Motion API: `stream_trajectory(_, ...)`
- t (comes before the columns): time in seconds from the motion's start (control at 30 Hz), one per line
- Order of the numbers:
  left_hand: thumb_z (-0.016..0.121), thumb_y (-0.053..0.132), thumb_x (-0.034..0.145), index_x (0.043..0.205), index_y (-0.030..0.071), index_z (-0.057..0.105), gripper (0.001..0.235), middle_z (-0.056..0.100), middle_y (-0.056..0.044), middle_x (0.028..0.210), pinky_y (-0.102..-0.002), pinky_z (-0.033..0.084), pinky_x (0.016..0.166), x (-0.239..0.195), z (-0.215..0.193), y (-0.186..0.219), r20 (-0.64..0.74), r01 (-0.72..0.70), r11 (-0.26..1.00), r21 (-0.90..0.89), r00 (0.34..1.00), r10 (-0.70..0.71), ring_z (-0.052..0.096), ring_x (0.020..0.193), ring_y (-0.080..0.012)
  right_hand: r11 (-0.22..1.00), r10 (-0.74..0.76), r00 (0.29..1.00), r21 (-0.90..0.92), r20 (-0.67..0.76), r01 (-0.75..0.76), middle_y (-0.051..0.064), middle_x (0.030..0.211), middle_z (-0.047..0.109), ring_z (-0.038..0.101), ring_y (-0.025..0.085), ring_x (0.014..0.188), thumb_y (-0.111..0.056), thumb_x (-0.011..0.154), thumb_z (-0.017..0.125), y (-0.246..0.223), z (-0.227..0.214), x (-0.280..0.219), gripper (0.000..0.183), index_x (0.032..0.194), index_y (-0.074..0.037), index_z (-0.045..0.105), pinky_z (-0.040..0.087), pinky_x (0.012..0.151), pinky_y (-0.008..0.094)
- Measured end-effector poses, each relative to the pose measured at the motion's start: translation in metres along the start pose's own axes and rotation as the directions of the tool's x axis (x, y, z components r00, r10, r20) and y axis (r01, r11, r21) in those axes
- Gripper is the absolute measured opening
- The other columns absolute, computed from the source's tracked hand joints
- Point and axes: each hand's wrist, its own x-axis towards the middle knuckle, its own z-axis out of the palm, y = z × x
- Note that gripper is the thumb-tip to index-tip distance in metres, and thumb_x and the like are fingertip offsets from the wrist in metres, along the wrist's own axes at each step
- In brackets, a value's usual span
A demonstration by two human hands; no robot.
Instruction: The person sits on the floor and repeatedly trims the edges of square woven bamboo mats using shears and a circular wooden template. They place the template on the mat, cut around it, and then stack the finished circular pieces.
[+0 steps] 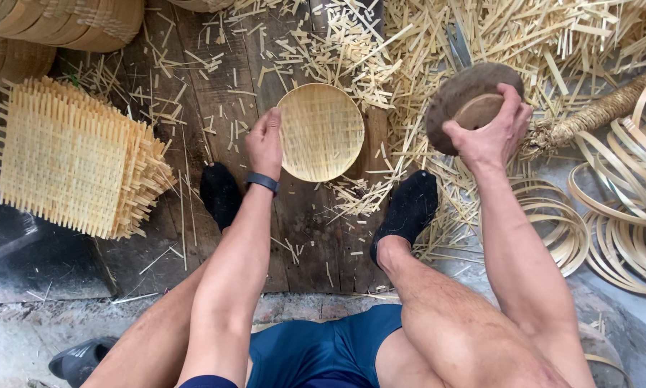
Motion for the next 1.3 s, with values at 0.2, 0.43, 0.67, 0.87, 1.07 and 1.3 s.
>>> stream_trajectory(0.2,0.073,0.051,0.091,0.136,0.006,0.059,0.066,0.049,-0.019,0.153,-0.058,0.022,0.125,-0.065,0.063,0.023,0.307,-0.436,0.686,0.583,0.900,0.311,0.036,0.147,-0.0334,0.956,0.065,0.998,-0.289,0.017,-0.057,0.017,0.137,0.032,0.031,0.041,0.131,-0.035,0.061,0.089,0.029,0.033,0.005,0.105,0.148,-0.017,0.033,0.034,0.108,0.059)
stream_trajectory(0.43,0.065,0.009,0.093,0.128,0.002,0.067,0.037,0.060,-0.016,0.145,-0.048,0.039,0.120,-0.101,0.078,0.031,0.295,-0.615,0.588,0.526,0.780,0.551,0.049,0.143,-0.0343,0.958,-0.017,1.000,-0.286,-0.013,0.013,0.020,0.138,0.032,0.032,0.043,0.130,-0.034,0.063,0.087,0.048,0.043,0.002,0.106,0.151,-0.015,0.029,0.033,0.108,0.059)
stream_trajectory(0.67,0.063,-0.001,0.097,0.123,0.013,0.073,0.031,0.073,-0.010,0.130,-0.044,0.053,0.108,-0.041,-0.007,0.070,0.413,-0.867,0.199,0.457,0.405,0.816,0.066,0.124,-0.0244,0.948,0.014,1.000,-0.319,-0.026,-0.021,0.021,0.139,0.033,0.032,0.045,0.130,-0.041,0.064,0.089,0.038,0.041,-0.004,0.109,0.152,-0.017,0.029,0.034,0.107,0.063)
stream_trajectory(0.87,0.060,-0.003,0.101,0.118,0.016,0.079,0.032,0.074,-0.009,0.125,-0.044,0.056,0.102,0.109,-0.076,0.166,0.222,-0.729,0.135,0.671,0.371,0.902,0.068,0.122,-0.0266,0.950,0.085,0.995,-0.306,0.048,-0.066,0.022,0.140,0.031,0.030,0.044,0.132,-0.041,0.063,0.089,0.031,0.033,-0.005,0.112,0.152,-0.016,0.025,0.035,0.106,0.063)
stream_trajectory(1.07,0.065,0.002,0.096,0.113,0.008,0.080,0.024,0.076,-0.012,0.120,-0.043,0.053,0.102,0.171,-0.113,0.211,0.229,-0.713,0.181,0.677,0.438,0.869,0.069,0.116,-0.0307,0.943,0.085,0.995,-0.326,0.049,-0.065,0.022,0.141,0.030,0.031,0.045,0.133,-0.041,0.064,0.088,0.024,0.030,-0.004,0.114,0.154,-0.016,0.024,0.037,0.107,0.062)
stream_trajectory(1.3,0.070,0.005,0.094,0.112,0.009,0.080,0.021,0.076,-0.012,0.117,-0.042,0.052,0.100,0.185,-0.108,0.198,0.215,-0.714,0.286,0.639,0.523,0.825,0.069,0.114,-0.0311,0.949,0.063,0.997,-0.313,0.038,-0.048,0.022,0.142,0.031,0.031,0.045,0.134,-0.039,0.063,0.089,0.029,0.034,-0.003,0.113,0.154,-0.015,0.025,0.039,0.107,0.060)
